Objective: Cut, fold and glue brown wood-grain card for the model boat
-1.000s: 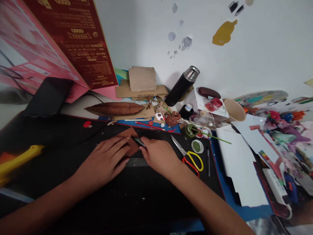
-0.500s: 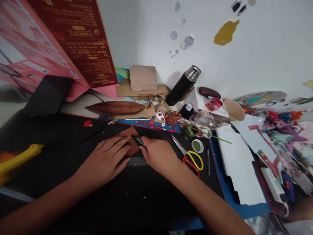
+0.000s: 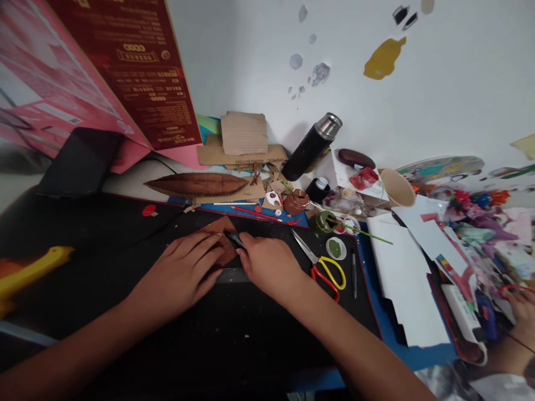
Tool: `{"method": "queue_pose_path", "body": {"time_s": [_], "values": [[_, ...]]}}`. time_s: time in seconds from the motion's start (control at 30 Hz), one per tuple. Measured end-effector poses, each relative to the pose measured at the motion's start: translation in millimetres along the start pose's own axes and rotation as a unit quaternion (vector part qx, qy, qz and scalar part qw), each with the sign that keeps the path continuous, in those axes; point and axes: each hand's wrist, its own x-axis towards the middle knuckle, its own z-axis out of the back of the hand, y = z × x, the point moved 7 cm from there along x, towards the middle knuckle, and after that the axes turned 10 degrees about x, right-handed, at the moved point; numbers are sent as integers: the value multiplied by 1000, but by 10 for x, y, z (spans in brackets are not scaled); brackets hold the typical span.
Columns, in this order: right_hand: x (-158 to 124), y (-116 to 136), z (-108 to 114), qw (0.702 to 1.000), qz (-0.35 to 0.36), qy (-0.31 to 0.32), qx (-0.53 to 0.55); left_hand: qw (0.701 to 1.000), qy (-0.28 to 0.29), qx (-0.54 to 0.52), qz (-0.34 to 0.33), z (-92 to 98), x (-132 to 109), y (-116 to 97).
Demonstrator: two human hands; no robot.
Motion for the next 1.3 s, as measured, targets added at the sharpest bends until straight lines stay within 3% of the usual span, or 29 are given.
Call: {"method": "queue_pose_path", "body": {"time_s": [0.7, 1.1, 1.3], "values": [[37, 241, 102, 993, -12, 45, -108, 1000, -19, 8, -2, 35, 18, -11], [-24, 200, 123, 994, -20, 45, -99, 1000, -13, 2, 4, 16, 5, 6], [-167, 56, 149, 995, -35, 52, -73, 1000, -17, 2, 2, 20, 8, 10]]}}
